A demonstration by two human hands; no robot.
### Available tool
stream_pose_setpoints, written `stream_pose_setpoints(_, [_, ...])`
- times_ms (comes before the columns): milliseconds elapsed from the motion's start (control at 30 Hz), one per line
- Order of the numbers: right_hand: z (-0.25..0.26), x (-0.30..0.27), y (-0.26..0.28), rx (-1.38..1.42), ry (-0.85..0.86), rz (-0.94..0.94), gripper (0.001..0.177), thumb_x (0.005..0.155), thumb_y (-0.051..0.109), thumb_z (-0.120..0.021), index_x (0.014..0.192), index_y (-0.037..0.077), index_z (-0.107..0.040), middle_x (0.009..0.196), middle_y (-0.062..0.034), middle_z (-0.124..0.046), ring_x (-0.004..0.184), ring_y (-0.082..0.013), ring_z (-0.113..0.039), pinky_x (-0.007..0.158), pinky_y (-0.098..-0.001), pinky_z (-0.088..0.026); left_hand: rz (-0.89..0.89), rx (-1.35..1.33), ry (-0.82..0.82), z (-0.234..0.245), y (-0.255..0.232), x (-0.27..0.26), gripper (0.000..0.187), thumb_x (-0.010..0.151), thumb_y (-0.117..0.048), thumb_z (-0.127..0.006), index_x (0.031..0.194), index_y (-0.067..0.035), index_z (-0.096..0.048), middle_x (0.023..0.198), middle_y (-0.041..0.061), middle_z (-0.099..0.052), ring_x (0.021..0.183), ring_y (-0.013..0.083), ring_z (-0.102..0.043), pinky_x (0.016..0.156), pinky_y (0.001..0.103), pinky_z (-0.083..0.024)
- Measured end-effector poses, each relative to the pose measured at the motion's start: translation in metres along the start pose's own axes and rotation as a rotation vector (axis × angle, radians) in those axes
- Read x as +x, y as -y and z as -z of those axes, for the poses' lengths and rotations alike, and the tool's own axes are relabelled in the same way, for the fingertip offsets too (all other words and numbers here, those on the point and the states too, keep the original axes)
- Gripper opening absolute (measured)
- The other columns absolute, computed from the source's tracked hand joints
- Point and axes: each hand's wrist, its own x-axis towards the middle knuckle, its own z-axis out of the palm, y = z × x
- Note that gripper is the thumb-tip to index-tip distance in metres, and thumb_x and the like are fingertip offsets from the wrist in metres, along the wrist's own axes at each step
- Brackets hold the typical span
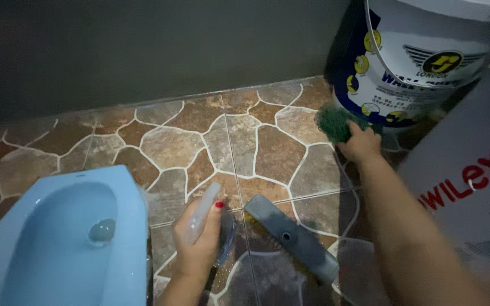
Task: The person cleans a squat toilet and the surrounding tiled floor using a spray bottle and a scrub brush. They spray the cleaning solution onto the toilet bowl and floor, then scrub the surfaces thoroughly.
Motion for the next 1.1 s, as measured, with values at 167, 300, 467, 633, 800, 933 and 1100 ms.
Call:
stream_pose_setpoints(167, [0.005, -0.029, -0.005, 0.14, -0.03, -0.072, 0.072, 0.08, 0.027, -0.083, 0.145, 0.015, -0.054, 0.126, -0.0307, -0.063, 0.113, -0.0486, -0.063, 0.095, -0.053, -0.053, -0.028, 0.001, 0.0, 0.002, 0.005, -0.001, 0.03, 0.092, -0.01, -0.071, 0.121, -0.003, -0.075, 0.102, 0.008, -0.078, 0.09, 0.0138, -0.071, 0.082, 0.027, -0.054])
stream_pose_setpoints(300, [0.022, -0.057, 0.0, 0.442, -0.333, -0.005, 0.064, 0.078, 0.015, -0.086, 0.134, 0.008, -0.057, 0.117, -0.0289, -0.068, 0.107, -0.0438, -0.067, 0.091, -0.0492, -0.055, -0.092, -0.051, 0.005, -0.001, 0.004, 0.0, 0.031, 0.095, -0.009, -0.068, 0.125, -0.003, -0.072, 0.118, 0.009, -0.077, 0.107, 0.0142, -0.07, 0.096, 0.026, -0.051])
stream_pose_setpoints(467, [0.066, -0.133, 0.01, 1.007, -0.415, 0.038, 0.048, 0.083, 0.01, -0.079, 0.122, 0.007, -0.051, 0.106, -0.0154, -0.07, 0.099, -0.0242, -0.069, 0.085, -0.0373, -0.056, -0.047, -0.059, 0.001, -0.001, 0.007, 0.003, 0.031, 0.096, -0.013, -0.069, 0.125, -0.004, -0.073, 0.114, 0.005, -0.077, 0.101, 0.011, -0.069, 0.091, 0.025, -0.051])
stream_pose_setpoints(633, [0.134, -0.225, 0.0, 1.048, -0.51, 0.078, 0.049, 0.083, 0.0, -0.077, 0.123, 0.009, -0.051, 0.112, -0.0088, -0.06, 0.104, -0.0202, -0.061, 0.086, -0.0347, -0.054, 0.075, -0.071, -0.018, -0.002, 0.019, 0.005, 0.027, 0.098, -0.019, -0.069, 0.121, -0.005, -0.075, 0.093, 0.005, -0.074, 0.081, 0.0106, -0.065, 0.073, 0.029, -0.051])
stream_pose_setpoints(800, [0.179, -0.315, -0.039, 1.077, -0.477, 0.163, 0.051, 0.086, 0.0, -0.072, 0.129, 0.008, -0.046, 0.112, -0.0064, -0.057, 0.107, -0.0172, -0.058, 0.093, -0.0318, -0.05, -0.057, -0.059, -0.003, -0.006, 0.034, 0.005, 0.022, 0.103, -0.019, -0.07, 0.116, -0.002, -0.074, 0.095, 0.004, -0.074, 0.082, 0.0097, -0.067, 0.073, 0.027, -0.052])
stream_pose_setpoints(933, [0.213, -0.374, -0.074, 0.732, -0.627, 0.211, 0.052, 0.084, -0.004, -0.075, 0.127, 0.005, -0.047, 0.118, -0.0122, -0.054, 0.112, -0.0227, -0.057, 0.096, -0.0353, -0.05, -0.07, -0.14, 0.035, -0.009, 0.029, -0.002, 0.021, 0.105, -0.017, -0.069, 0.119, -0.002, -0.073, 0.095, 0.004, -0.072, 0.078, 0.0085, -0.064, 0.069, 0.025, -0.051])
stream_pose_setpoints(1100, [0.251, -0.408, -0.125, 0.833, -0.497, -0.426, 0.048, 0.089, 0.001, -0.068, 0.129, 0.01, -0.043, 0.113, -0.0147, -0.061, 0.093, -0.0268, -0.069, 0.072, -0.0383, -0.062, 0.02, -0.224, 0.075, -0.01, 0.015, -0.015, 0.029, 0.102, -0.018, -0.067, 0.128, -0.005, -0.07, 0.094, 0.002, -0.072, 0.068, 0.0072, -0.061, 0.061, 0.025, -0.051])
